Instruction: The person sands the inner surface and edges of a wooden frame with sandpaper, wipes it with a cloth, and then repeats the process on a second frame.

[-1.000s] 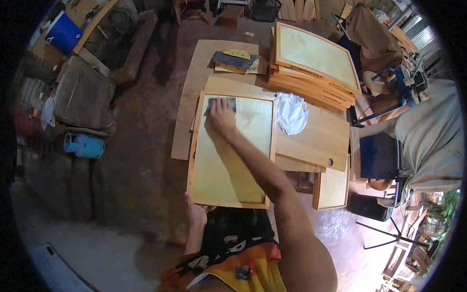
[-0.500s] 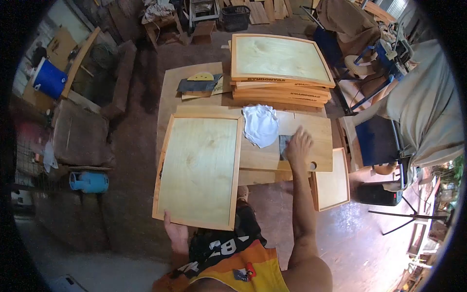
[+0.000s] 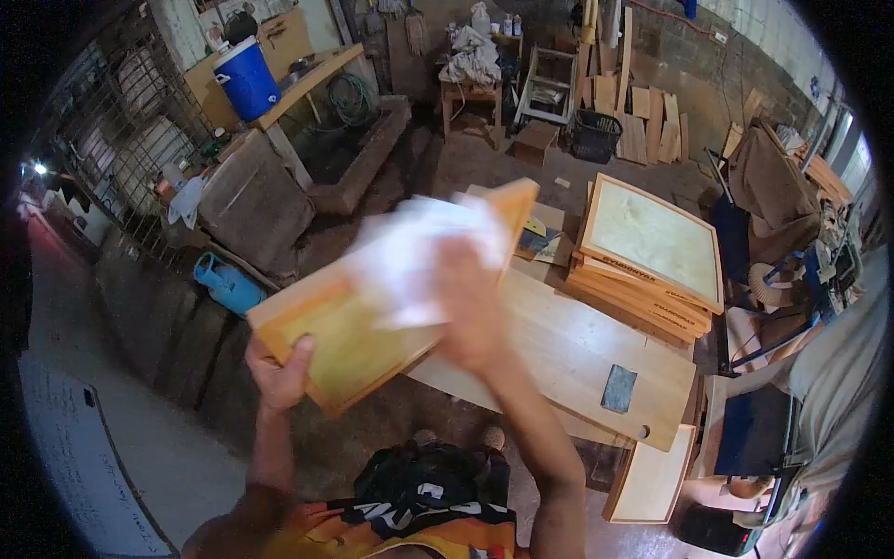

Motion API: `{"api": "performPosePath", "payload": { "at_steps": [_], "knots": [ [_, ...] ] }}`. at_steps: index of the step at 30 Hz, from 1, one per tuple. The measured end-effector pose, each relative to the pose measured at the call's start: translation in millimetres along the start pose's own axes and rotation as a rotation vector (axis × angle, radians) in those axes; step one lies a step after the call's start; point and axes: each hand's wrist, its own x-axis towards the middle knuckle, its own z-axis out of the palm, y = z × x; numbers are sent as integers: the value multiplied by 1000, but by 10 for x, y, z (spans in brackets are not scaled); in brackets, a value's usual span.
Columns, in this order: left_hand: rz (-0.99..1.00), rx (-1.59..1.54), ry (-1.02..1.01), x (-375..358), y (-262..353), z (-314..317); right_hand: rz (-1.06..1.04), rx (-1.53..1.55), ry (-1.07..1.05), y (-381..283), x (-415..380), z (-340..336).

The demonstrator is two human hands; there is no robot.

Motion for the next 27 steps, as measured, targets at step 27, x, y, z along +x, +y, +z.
{"api": "performPosePath", "payload": {
  "at_steps": [27],
  "knots": [
    [20, -682, -846, 786, 279, -1653, 430, -277, 254, -63, 718, 120]
  ]
}}
